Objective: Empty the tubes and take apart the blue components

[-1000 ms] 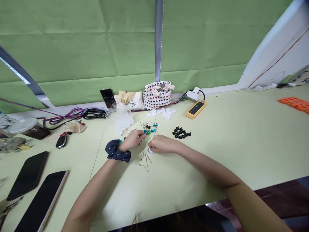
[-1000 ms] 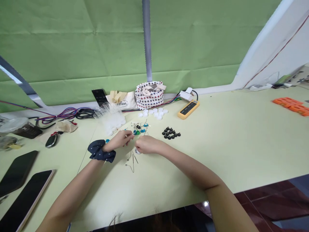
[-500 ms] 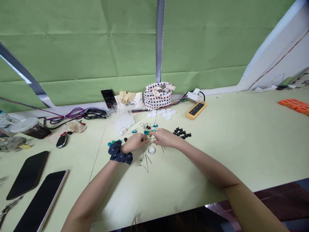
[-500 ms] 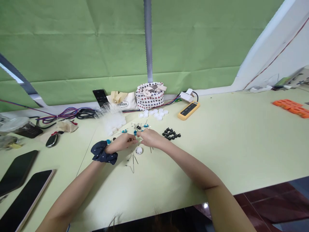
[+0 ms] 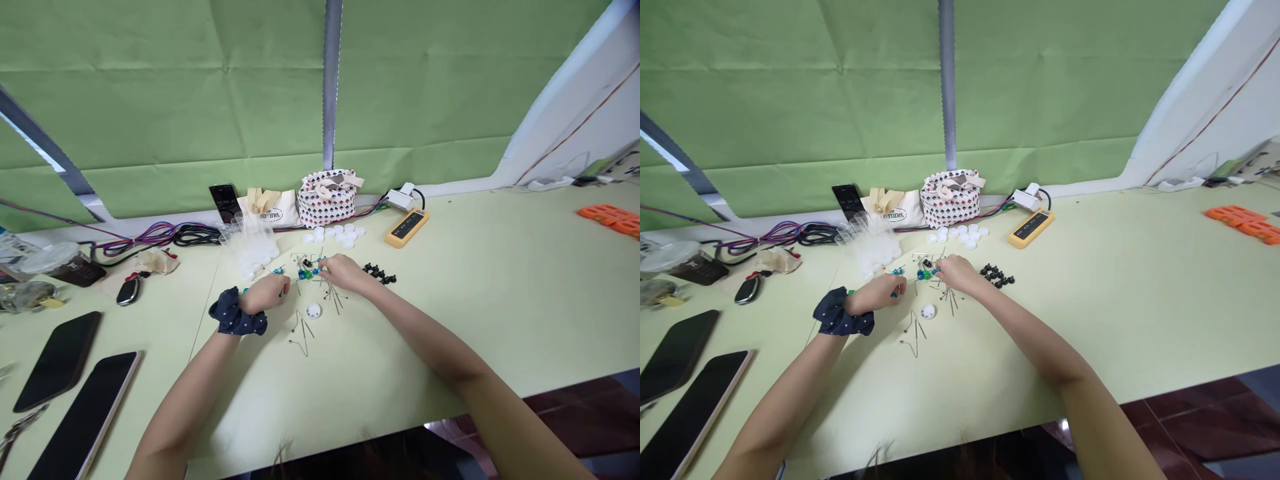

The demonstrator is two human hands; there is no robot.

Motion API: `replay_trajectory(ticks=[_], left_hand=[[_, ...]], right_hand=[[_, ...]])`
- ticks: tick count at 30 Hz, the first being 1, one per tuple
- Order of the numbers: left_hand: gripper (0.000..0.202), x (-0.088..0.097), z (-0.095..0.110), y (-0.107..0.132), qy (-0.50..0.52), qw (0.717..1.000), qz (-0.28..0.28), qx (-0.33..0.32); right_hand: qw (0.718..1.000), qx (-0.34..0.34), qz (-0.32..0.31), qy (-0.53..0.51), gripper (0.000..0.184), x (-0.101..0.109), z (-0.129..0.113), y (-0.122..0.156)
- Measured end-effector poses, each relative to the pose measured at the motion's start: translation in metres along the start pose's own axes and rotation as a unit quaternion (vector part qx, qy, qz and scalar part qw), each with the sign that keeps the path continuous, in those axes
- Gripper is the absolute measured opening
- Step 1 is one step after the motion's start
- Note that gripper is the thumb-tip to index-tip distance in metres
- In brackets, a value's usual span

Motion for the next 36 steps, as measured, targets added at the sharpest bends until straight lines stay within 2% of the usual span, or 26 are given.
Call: replay_trajectory(ticks=[8,11,14,15,17,20,25,29,31,33,36], left_hand=[[0.022,0.028,-0.025,0.009,-0.05,0.995,0.054,0.068],[0.02,0.039,-0.032,0.01,-0.056,0.992,0.081,0.084],[0.012,0.045,-0.029,0.008,-0.046,0.99,0.105,0.084],[0.01,0.046,-0.024,0.006,-0.032,0.99,0.118,0.073],[0.017,0.045,-0.012,0.001,0.019,0.989,0.142,0.037],[0.031,0.036,-0.003,-0.006,0.14,0.978,0.153,0.001],[0.039,0.019,-0.011,-0.014,0.295,0.941,0.162,0.025],[0.047,0.021,-0.004,-0.014,0.4,0.896,0.19,-0.03],[0.043,0.027,-0.005,-0.012,0.411,0.881,0.231,-0.044],[0.04,0.03,-0.01,-0.01,0.399,0.877,0.266,-0.037],[0.038,0.029,-0.018,-0.011,0.398,0.876,0.273,-0.018]], right_hand=[[1.0,0.009,0.001,0.028,0.029,-0.014,-0.036,-0.023],[0.999,0.016,0.007,0.034,0.025,-0.014,-0.04,-0.024],[0.999,0.031,0.014,0.03,0.025,-0.012,-0.04,-0.023],[0.999,0.038,0.015,0.028,0.026,-0.011,-0.039,-0.023],[0.998,0.055,0.024,0.013,0.026,-0.008,-0.036,-0.022],[0.992,0.084,0.075,-0.06,0.024,0.002,-0.031,-0.022],[0.965,0.07,0.157,-0.198,0.022,0.011,-0.012,-0.022],[0.943,0.098,0.18,-0.261,0.024,0.014,-0.016,-0.022],[0.936,0.114,0.176,-0.282,0.023,0.014,-0.019,-0.022],[0.934,0.117,0.164,-0.294,0.021,0.012,-0.021,-0.023],[0.938,0.11,0.138,-0.297,0.019,0.008,-0.02,-0.024]])
Point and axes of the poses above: each hand's wrist, its own y-axis away from the middle knuckle, its own x-axis out of the back of the hand, z = x × y, the point moved 10 cm from there along -y, towards the middle knuckle, and after that the axes turned 9 degrees about y, right-handed, at the moved point
